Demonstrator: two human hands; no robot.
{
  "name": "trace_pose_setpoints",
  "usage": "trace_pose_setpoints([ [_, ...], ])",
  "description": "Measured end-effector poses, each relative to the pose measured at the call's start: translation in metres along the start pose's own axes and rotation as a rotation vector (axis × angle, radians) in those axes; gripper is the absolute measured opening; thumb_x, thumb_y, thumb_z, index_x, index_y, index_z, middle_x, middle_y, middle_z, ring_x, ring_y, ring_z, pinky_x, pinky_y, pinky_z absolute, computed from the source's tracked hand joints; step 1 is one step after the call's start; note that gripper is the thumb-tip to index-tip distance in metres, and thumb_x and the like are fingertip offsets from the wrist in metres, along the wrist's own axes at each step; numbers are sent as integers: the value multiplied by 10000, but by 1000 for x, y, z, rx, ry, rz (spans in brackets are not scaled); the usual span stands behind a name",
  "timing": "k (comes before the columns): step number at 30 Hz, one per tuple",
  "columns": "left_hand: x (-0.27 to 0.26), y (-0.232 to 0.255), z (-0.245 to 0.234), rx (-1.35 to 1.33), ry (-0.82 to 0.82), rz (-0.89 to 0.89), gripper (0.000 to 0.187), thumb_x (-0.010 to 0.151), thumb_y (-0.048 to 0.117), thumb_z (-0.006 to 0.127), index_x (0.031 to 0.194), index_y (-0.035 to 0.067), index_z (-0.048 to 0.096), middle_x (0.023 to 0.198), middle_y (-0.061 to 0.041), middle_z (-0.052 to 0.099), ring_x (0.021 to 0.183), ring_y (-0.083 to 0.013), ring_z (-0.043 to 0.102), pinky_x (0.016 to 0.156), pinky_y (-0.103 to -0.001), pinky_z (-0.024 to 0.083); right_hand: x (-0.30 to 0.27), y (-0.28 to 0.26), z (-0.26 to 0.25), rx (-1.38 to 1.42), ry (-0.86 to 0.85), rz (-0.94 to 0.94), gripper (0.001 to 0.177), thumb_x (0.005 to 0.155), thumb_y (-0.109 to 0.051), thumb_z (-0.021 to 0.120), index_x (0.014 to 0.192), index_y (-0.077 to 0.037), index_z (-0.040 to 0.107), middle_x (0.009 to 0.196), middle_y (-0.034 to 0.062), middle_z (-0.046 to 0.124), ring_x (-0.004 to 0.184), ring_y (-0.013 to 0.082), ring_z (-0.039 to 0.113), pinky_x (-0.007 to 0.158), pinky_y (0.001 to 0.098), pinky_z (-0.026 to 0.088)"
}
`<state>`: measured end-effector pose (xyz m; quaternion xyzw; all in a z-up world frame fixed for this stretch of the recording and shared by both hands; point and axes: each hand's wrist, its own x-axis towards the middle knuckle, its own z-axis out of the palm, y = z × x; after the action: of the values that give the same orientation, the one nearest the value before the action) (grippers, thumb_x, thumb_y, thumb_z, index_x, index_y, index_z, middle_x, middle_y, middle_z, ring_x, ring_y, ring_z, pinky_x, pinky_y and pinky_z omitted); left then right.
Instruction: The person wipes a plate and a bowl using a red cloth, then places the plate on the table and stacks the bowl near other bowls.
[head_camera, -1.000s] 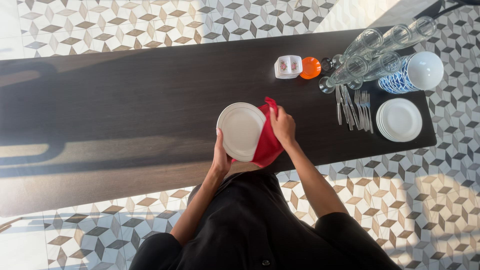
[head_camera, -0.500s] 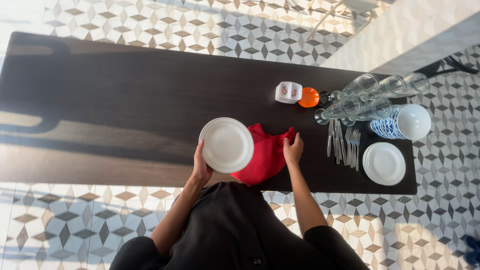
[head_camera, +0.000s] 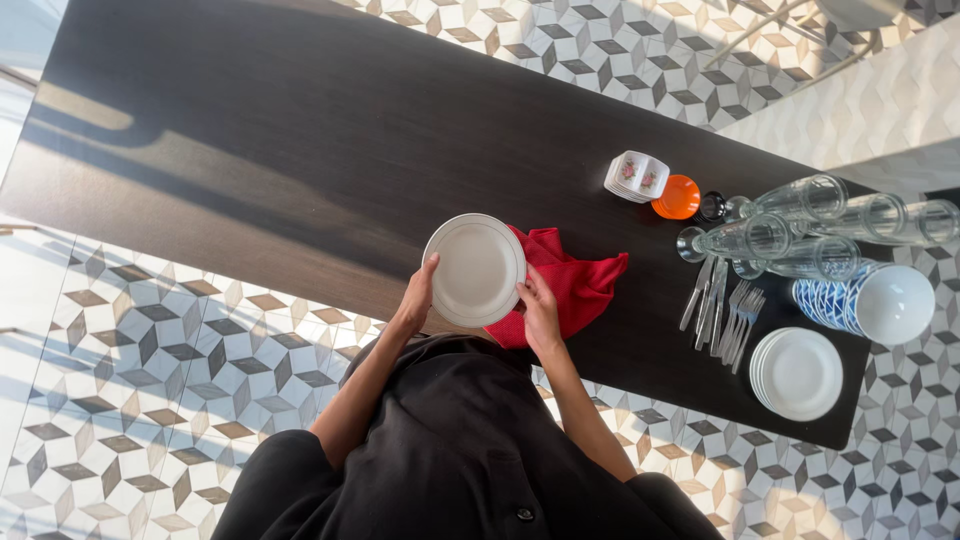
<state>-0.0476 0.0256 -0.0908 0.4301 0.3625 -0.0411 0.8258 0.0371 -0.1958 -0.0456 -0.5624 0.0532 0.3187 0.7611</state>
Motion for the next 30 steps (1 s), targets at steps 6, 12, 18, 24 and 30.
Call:
trace_pose_setpoints([
  [6,-11,24,-10,455,169,112,535,1056,440,480,1391,41,602,1183,-169,731,1102,-239,682,961,-369,537,13,-18,22,-133,3,-4,485,1024,-68,542,1493,20,454,1133,116,698,987,158,687,842,326,579],
  [12,17,35,-68,283,146,30,463,1049,344,506,1398,48,575,1139,-111,691,1002,-197,684,859,-381,610,49,-1,76,-203,0,-52,476,1025,-45,559,1488,36,484,1193,156,708,1036,149,695,877,285,580],
  [18,50,66,-185,106,222,193,422,1063,192,528,1456,36,537,1092,-120,664,918,-163,666,789,-358,619,118,46,161,-275,-31,58,451,1001,-92,566,1436,-1,485,1197,149,699,934,168,709,719,317,610],
  [24,85,170,-327,77,340,263,444,1038,169,568,1461,49,515,1069,-21,707,896,-86,669,707,-247,596,203,89,306,-331,-97,111,351,985,-93,619,1306,18,527,1176,184,712,893,213,735,705,344,637],
  [30,107,266,-446,326,593,352,443,971,181,711,1400,97,640,907,19,671,728,-46,570,612,-223,518,275,99,464,-353,-149,137,321,963,-74,660,1248,34,557,1047,153,668,869,244,753,733,400,673],
])
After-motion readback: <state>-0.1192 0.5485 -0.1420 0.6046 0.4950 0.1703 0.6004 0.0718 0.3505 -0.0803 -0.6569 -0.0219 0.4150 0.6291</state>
